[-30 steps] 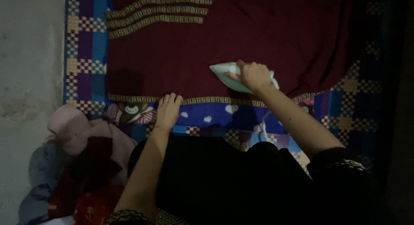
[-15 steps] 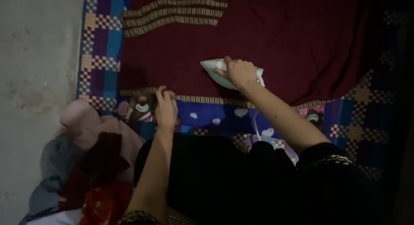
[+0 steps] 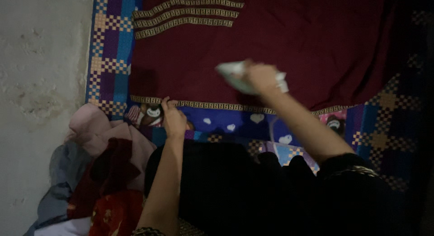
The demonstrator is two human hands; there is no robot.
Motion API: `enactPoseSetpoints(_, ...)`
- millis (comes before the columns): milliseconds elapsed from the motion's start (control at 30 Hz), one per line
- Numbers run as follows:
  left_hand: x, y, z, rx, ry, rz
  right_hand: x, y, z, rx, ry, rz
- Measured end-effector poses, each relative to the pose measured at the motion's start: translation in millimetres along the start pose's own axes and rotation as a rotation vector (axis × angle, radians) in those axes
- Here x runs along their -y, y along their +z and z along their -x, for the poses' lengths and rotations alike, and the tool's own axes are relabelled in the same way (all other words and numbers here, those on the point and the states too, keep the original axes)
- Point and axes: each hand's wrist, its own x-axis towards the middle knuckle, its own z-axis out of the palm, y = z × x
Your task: The person sits on a mat on the floor, selects a maroon garment from a pile of clothes, and irons it using a handheld electric iron. They smooth the fabric, iron different sections, and flip the garment to iron the other side.
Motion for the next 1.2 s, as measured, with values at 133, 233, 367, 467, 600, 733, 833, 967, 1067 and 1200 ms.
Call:
enactPoseSetpoints(133, -7.5, -4.3, 1.2, -0.182, 0.167, -0.35, -77.3, -34.9, 4.2, -0.219, 0.281, 0.059)
enactPoseSetpoints(233, -19.0, 0.7, 3.7, -0.214, 0.135, -0.415, -97.3, -41.2, 10.0, -0.189, 0.332, -0.071)
enactPoseSetpoints(367, -38.7, 29.6, -2.6, 0.0, 0.236, -0.169, -93.1, -9.1, 29.7, -0.103, 0.11, 0.007)
enactPoseSetpoints(467, -57.1, 57.5, -0.6, 0.13, 0.409, -0.056, -69.6, 34.9, 65.6, -0.216, -0.228, 0.078)
enactPoseSetpoints(600, -69.1, 74.3, -0.2, 0.292, 0.343, -0.403, -79.3, 58.1, 93.7, -0.172, -0.202, 0.167)
enactPoseSetpoints(733, -67.5, 71.2, -1.6, 0.398, 0.27, -0.451, -160.3, 38.5, 76.2, -0.183, 0.184, 0.266)
enactPoseSetpoints(833, -68.2, 68.9, -4.2, 0.42, 0.248, -0.447, -209.7, 11.6, 69.8, -0.311, 0.463, 0.034)
enactPoseSetpoints(967, -68.3, 74.0, -7.4, 0.454, 0.223, -0.476, -216.3, -2.1, 67.7, -0.272, 0.579, -0.074)
enactPoseSetpoints(1067, -65.1, 76.8, -8.5, 0.47, 0.202, -0.454, -178.6, 6.8, 70.2, -0.115, 0.432, -0.127)
enactPoseSetpoints(1200, -65.5, 79.4, -10.9, 0.485, 0.185, -0.463, -105.2, 31.5, 72.5, -0.235, -0.113, 0.164)
